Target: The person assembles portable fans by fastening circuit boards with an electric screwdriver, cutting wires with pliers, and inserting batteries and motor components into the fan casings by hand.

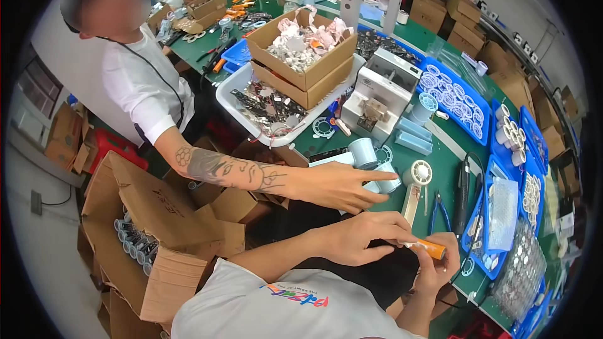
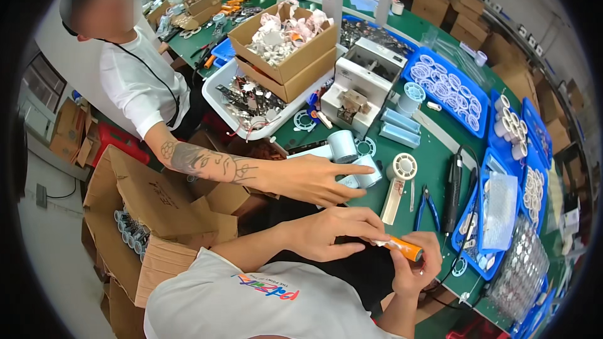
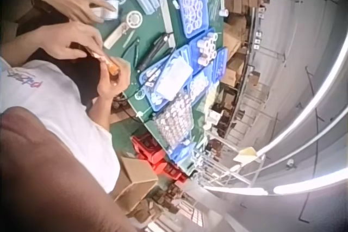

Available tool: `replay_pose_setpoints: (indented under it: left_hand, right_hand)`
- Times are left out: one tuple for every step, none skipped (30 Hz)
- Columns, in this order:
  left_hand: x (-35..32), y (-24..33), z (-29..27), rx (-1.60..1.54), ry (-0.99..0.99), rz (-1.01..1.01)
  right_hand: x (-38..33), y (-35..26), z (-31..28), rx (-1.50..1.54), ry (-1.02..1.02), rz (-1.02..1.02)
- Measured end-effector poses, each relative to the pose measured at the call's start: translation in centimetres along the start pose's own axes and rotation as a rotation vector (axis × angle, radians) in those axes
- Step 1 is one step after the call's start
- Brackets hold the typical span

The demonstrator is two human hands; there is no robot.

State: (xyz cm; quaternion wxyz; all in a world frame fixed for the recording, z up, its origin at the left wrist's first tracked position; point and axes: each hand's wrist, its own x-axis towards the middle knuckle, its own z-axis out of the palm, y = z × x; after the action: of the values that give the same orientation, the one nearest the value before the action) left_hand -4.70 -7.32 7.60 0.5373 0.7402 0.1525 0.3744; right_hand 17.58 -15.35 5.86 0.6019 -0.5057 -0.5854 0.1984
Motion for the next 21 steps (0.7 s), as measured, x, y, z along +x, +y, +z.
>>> replay_pose_setpoints:
  left_hand:
    - [-0.1, 0.2, 0.1, 0.034, 0.042, 0.018]
    - [-0.2, 0.3, 0.3, 0.066, 0.082, 0.035]
    - [-0.2, 0.4, 0.5, 0.096, 0.12, 0.052]
    - [-0.3, 0.3, 0.7, 0.125, 0.157, 0.067]
    - [-0.2, 0.1, 0.8, 0.128, 0.156, 0.069]
    - [-0.1, -0.5, 0.9, 0.145, 0.168, 0.091]
    - [-0.1, -1.1, 1.1, 0.162, 0.18, 0.113]
    - [-0.1, -1.6, 1.1, 0.178, 0.191, 0.133]
    - [-0.1, -1.9, 1.2, 0.195, 0.203, 0.154]
    - [0.0, -2.0, 1.1, 0.194, 0.2, 0.154]
    - [0.1, -1.9, 1.1, 0.204, 0.207, 0.184]
    - [0.3, -1.9, 1.0, 0.214, 0.215, 0.215]
    - [0.5, -1.8, 0.9, 0.225, 0.222, 0.246]
    - [0.6, -1.8, 0.9, 0.236, 0.231, 0.276]
    - [0.6, -1.7, 1.0, 0.236, 0.229, 0.276]
    - [0.7, -1.6, 1.1, 0.234, 0.225, 0.274]
    - [0.8, -1.5, 1.3, 0.231, 0.222, 0.272]
    - [0.8, -1.4, 1.4, 0.229, 0.22, 0.269]
    - [0.8, -1.3, 1.5, 0.226, 0.219, 0.266]
    - [0.8, -1.3, 1.6, 0.222, 0.218, 0.266]
    - [0.7, -1.3, 1.4, 0.184, 0.208, 0.236]
  right_hand:
    - [0.2, -0.1, 0.1, 0.005, -0.02, -0.003]
    - [0.4, -0.3, 0.2, 0.008, -0.038, -0.005]
    - [0.5, -0.4, 0.3, 0.009, -0.054, -0.005]
    - [0.5, -0.4, 0.3, 0.01, -0.07, -0.003]
    - [0.6, -0.4, 0.4, 0.011, -0.069, -0.006]
    - [0.7, -0.3, 0.5, 0.004, -0.071, -0.015]
    - [0.7, -0.3, 0.5, -0.004, -0.072, -0.023]
    - [0.7, -0.3, 0.6, -0.012, -0.074, -0.031]
    - [0.7, -0.4, 0.7, -0.019, -0.076, -0.038]
    - [0.7, -0.3, 0.7, -0.028, -0.076, -0.044]
    - [0.7, -0.3, 0.8, -0.037, -0.076, -0.051]
    - [0.6, -0.3, 0.8, -0.045, -0.077, -0.057]
    - [0.6, -0.3, 0.8, -0.053, -0.078, -0.064]
    - [0.6, -0.2, 0.8, -0.061, -0.079, -0.071]
    - [0.6, -0.2, 0.7, -0.061, -0.078, -0.071]
    - [0.5, -0.2, 0.7, -0.037, -0.067, -0.049]
    - [0.4, -0.2, 0.6, -0.013, -0.056, -0.028]
    - [0.4, -0.2, 0.6, 0.011, -0.047, -0.006]
    - [0.3, -0.2, 0.5, 0.034, -0.038, 0.016]
    - [0.3, -0.2, 0.5, 0.031, -0.037, 0.018]
    - [0.3, -0.1, 0.5, 0.058, -0.044, 0.015]
